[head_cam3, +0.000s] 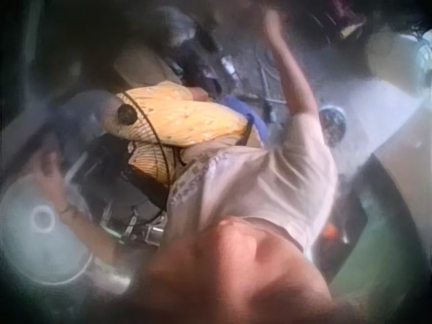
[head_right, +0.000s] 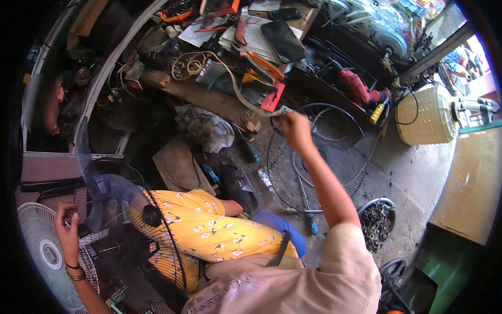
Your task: The person removes screws from a fan motor housing using a screwdriver, detaches the motor, and then uses pliers to secure parts on the motor shaft before attaching a fan blade and a knob.
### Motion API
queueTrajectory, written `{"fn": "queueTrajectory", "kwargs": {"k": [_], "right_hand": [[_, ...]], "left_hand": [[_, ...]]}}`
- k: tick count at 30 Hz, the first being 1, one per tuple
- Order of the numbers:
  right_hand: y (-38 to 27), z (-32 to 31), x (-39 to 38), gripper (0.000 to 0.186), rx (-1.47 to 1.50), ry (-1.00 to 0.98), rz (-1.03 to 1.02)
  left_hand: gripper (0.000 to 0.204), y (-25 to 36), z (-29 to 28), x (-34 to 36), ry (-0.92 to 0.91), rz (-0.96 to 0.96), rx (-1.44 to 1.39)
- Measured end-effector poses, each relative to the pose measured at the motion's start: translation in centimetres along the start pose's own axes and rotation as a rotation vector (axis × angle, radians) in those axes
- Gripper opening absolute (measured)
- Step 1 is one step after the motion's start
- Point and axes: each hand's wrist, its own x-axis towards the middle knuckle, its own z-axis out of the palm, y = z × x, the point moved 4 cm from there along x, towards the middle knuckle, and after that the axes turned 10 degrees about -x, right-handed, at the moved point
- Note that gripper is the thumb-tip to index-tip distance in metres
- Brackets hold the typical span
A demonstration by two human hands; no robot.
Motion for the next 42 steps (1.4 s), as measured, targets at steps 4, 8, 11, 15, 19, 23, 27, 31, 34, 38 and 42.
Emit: {"fn": "queueTrajectory", "kwargs": {"k": [4,8,11,15,19,23,27,31,34,38,42], "right_hand": [[8.2,4.6,9.2,0.026,-0.284,-0.069,0.230],[14.1,12.3,12.1,0.049,-0.344,-0.236,0.165],[24.0,15.4,12.3,0.048,-0.165,-0.189,0.587],[27.2,19.1,11.6,0.047,-0.101,-0.020,0.583],[24.9,19.9,11.7,0.043,-0.272,-0.076,0.467],[24.3,15.7,10.8,0.042,-0.241,-0.161,0.495],[19.3,9.4,11.8,0.037,-0.448,-0.337,0.388],[18.9,5.6,11.0,0.032,0.059,-0.134,0.521],[15.3,2.0,11.0,0.022,0.453,0.213,0.239],[7.5,-7.0,10.4,0.018,0.761,0.433,0.171],[-7.5,-12.0,7.5,0.021,0.168,0.171,0.025]], "left_hand": [[0.016,-0.1,-0.7,-0.6,0.095,0.033,0.034],[0.015,-1.3,-1.9,-3.4,0.188,-0.092,0.065],[0.019,-4.4,-3.0,-2.5,0.221,-0.142,0.086],[0.020,-8.2,-3.5,-6.8,0.257,-0.257,0.051],[0.017,-7.6,-4.8,-7.9,0.238,-0.360,0.099],[0.012,-8.6,-4.7,-6.8,0.269,-0.318,0.074],[0.013,-8.4,-4.4,-6.6,0.264,-0.293,0.003],[0.013,-8.9,-2.4,-5.8,0.267,-0.189,-0.071],[0.015,-9.5,-1.6,-6.5,0.261,-0.166,-0.107],[0.016,-8.7,0.3,-7.3,0.264,-0.127,-0.200],[0.019,-10.1,1.2,-10.9,0.309,-0.152,-0.236]]}}
